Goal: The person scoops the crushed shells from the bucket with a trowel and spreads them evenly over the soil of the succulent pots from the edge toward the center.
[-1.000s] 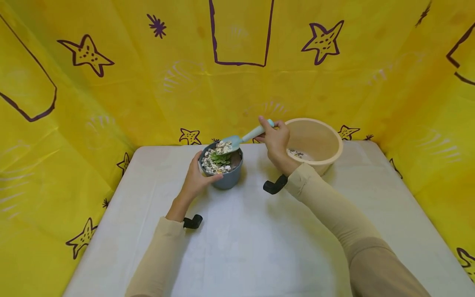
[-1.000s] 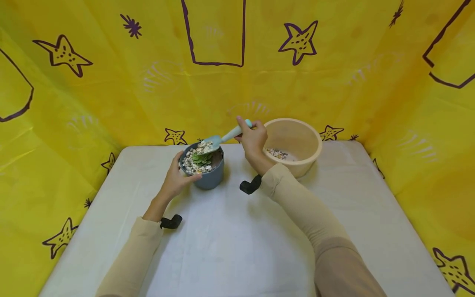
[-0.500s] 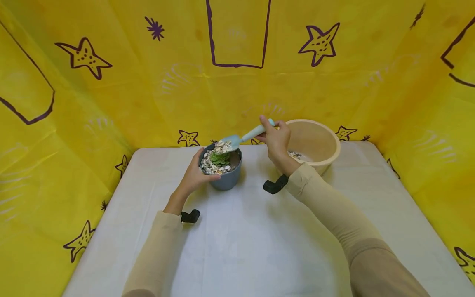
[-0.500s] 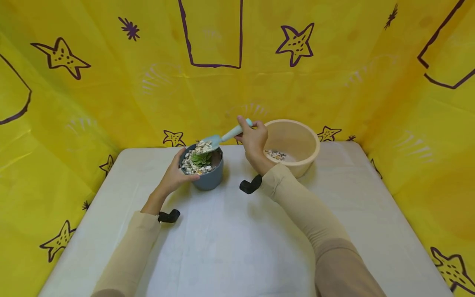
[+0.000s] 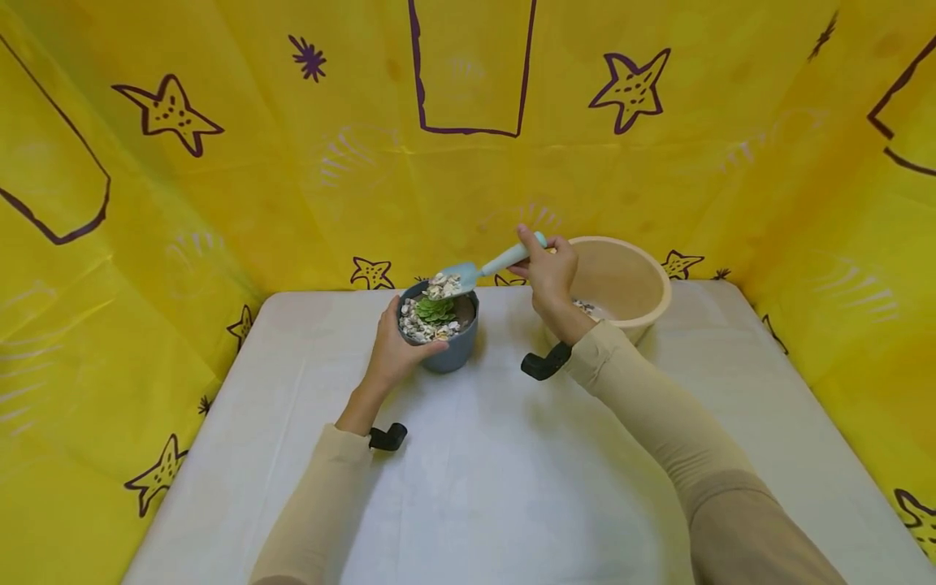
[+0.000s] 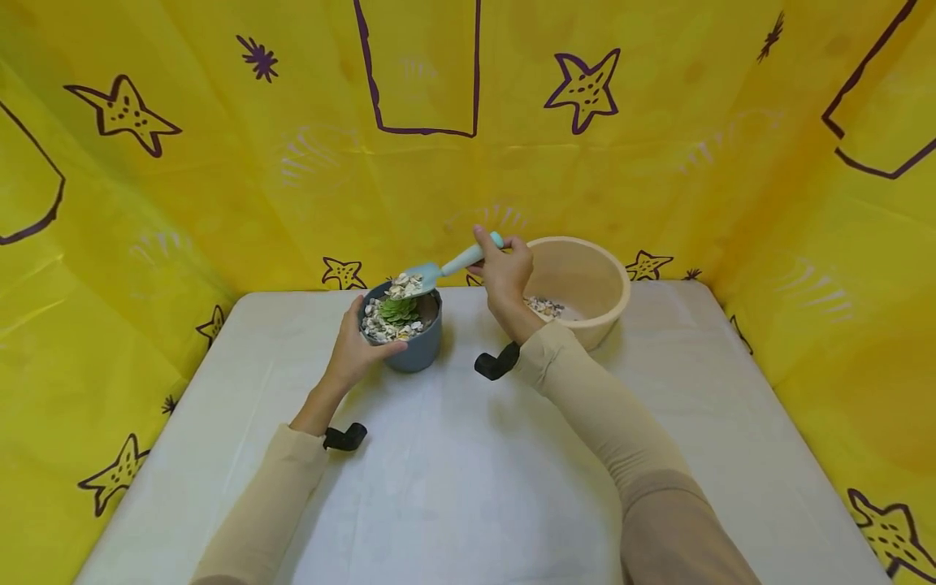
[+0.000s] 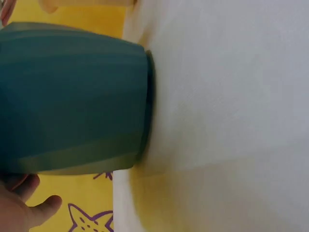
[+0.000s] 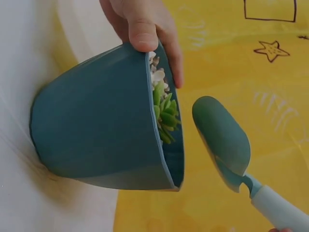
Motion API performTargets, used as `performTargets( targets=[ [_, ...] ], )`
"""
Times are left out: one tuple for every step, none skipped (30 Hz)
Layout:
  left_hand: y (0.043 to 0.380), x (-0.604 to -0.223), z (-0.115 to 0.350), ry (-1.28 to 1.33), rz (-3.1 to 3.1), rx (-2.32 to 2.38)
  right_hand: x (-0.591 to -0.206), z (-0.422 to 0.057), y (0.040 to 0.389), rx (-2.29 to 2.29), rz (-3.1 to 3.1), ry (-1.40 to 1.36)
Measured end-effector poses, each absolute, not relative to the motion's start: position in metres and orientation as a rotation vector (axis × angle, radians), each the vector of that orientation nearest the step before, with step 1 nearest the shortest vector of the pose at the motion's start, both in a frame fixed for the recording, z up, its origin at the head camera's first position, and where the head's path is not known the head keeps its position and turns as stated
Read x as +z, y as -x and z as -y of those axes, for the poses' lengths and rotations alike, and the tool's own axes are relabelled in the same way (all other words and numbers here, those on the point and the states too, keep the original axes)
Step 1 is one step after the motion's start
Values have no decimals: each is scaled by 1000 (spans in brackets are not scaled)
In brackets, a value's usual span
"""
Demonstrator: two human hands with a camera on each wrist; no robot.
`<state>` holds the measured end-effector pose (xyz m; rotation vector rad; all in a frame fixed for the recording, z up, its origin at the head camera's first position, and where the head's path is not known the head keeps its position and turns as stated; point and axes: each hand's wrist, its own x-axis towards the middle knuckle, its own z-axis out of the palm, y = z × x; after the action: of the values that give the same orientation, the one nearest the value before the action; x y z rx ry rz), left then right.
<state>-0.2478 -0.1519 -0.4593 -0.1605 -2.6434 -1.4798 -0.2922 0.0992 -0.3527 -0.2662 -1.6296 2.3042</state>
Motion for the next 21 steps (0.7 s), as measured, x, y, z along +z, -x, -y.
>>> performTargets(
  targets=[
    [248,-458,153,161,2662,-1478,-353,-100,292,2305,1630,269],
    [248,-457,155,160,2691,-1475,-352,-100,292,2306,1630,269],
    [249,-455,158,167,2719,-1489,-352,-101,292,2306,1632,269],
    [252,-454,161,181,2746,-1505,-352,-102,292,2306,1631,269],
    [254,-453,164,192,2773,-1525,-352,-102,292,2306,1630,270],
    [257,-452,167,203,2795,-1548,-352,-103,293,2307,1626,270],
    [259,-451,169,218,2813,-1569,-351,-103,293,2309,1623,270],
    [262,-450,171,230,2830,-1585,-351,-103,293,2309,1619,271],
    [263,-450,173,241,2833,-1613,-352,-103,293,2307,1618,274],
    [265,-452,174,249,2830,-1630,-352,-102,293,2305,1619,275],
    [266,-453,174,249,2824,-1649,-351,-102,293,2300,1627,276],
    [266,-454,175,247,2815,-1663,-351,-101,293,2297,1632,276],
    [266,-455,175,247,2800,-1684,-352,-100,292,2294,1637,276],
    [266,-456,175,239,2789,-1695,-352,-99,292,2289,1644,275],
    [266,-458,174,235,2776,-1704,-352,-99,292,2285,1648,273],
    [265,-458,174,227,2766,-1711,-351,-98,292,2281,1652,270],
    [265,-458,173,219,2760,-1714,-351,-98,291,2276,1655,266],
    [264,-458,172,212,2751,-1717,-351,-97,291,2271,1656,263],
    [264,-459,171,206,2741,-1723,-351,-97,291,2263,1663,260],
    [263,-459,170,199,2733,-1721,-352,-96,291,2254,1670,256],
    [262,-460,169,197,2724,-1717,-352,-96,291,2247,1676,251]
  ],
)
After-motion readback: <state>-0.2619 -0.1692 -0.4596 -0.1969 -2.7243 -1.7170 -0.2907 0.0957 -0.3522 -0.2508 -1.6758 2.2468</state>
